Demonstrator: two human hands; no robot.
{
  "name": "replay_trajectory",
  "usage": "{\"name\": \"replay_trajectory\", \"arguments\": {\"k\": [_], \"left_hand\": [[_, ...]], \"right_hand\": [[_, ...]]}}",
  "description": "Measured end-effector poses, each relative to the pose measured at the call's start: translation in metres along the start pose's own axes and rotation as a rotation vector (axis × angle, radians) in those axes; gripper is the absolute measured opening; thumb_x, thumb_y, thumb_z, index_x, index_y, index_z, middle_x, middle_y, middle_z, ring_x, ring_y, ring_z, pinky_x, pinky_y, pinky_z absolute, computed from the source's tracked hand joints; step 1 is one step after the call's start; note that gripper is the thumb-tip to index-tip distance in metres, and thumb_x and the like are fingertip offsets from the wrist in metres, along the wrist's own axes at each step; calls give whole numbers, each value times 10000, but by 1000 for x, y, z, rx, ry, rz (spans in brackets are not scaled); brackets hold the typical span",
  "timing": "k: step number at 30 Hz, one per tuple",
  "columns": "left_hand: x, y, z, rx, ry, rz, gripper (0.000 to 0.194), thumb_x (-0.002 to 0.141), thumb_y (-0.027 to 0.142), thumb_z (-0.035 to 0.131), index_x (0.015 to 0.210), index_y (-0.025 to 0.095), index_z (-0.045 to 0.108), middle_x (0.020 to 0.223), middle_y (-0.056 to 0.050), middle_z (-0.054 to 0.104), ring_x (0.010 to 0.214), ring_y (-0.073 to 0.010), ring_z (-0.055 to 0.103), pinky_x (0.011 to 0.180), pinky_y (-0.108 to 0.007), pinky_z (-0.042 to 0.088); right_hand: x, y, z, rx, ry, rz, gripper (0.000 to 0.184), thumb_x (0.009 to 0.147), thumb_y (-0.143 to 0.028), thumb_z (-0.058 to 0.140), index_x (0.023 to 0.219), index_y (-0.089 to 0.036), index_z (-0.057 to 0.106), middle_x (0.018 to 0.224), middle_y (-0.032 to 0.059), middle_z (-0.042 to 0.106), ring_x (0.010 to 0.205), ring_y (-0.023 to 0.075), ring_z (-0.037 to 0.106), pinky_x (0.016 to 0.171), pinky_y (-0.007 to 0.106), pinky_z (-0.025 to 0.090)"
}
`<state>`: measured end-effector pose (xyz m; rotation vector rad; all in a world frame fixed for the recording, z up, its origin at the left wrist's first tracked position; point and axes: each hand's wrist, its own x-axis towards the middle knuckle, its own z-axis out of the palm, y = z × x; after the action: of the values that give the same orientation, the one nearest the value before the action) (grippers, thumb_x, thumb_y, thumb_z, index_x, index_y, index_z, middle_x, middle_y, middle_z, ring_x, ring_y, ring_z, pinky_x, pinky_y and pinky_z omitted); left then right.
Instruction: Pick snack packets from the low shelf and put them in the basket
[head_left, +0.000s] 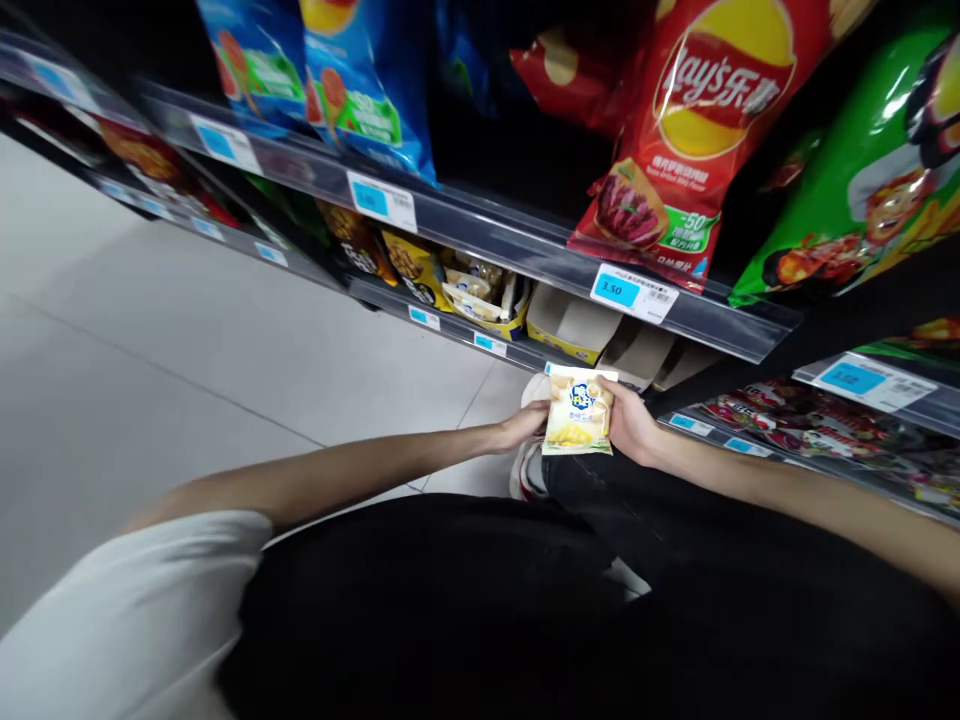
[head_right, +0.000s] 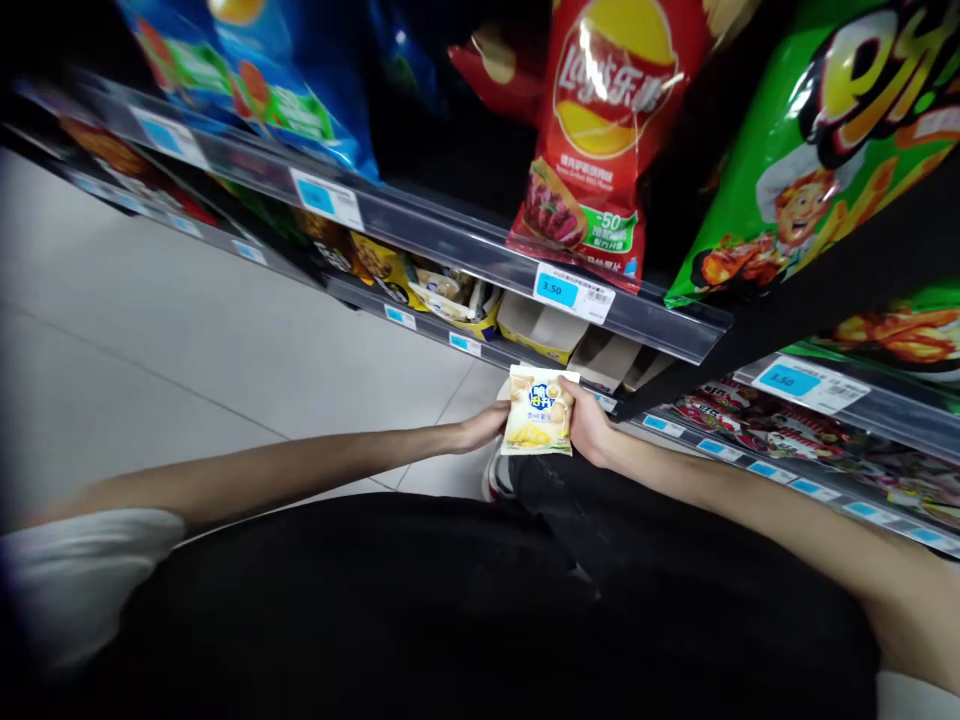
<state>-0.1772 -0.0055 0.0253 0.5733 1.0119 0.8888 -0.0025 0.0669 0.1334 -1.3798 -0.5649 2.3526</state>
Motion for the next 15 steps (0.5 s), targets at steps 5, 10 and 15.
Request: {"name": "replay_trajectory", "arguments": {"k": [5,10,15], "left_hand": [[-9,-1,1,-225,-215,-97,594,780,245,722,1360,152,632,1290,-139,737,1178,-271,700,1048,-401,522],[-18,1,11,171,-419,-124,500,905,385,789,1338,156,691,1390,-156,698,1333,-258,633,1176,-400,453],[-8,-3,0,399,-418,-74,507,886,469,810,1280,156,747,1331,-146,734,1245,-253,676,1091,-366,510]], "right_hand": [[10,0,-23,30,65,3,392,1041,-348,466,1342,-180,653,1055,95,829,1032,301,790,1082,537,561],[9,1,-27,4,35,7,392,1036,-337,459,1340,-177,648,1062,97,827,1039,305,782,1072,533,564],[10,3,-27,-45,-11,-6,356,1028,-334,482,1290,-178,667,1049,87,828,1054,296,774,1087,512,552]]}}
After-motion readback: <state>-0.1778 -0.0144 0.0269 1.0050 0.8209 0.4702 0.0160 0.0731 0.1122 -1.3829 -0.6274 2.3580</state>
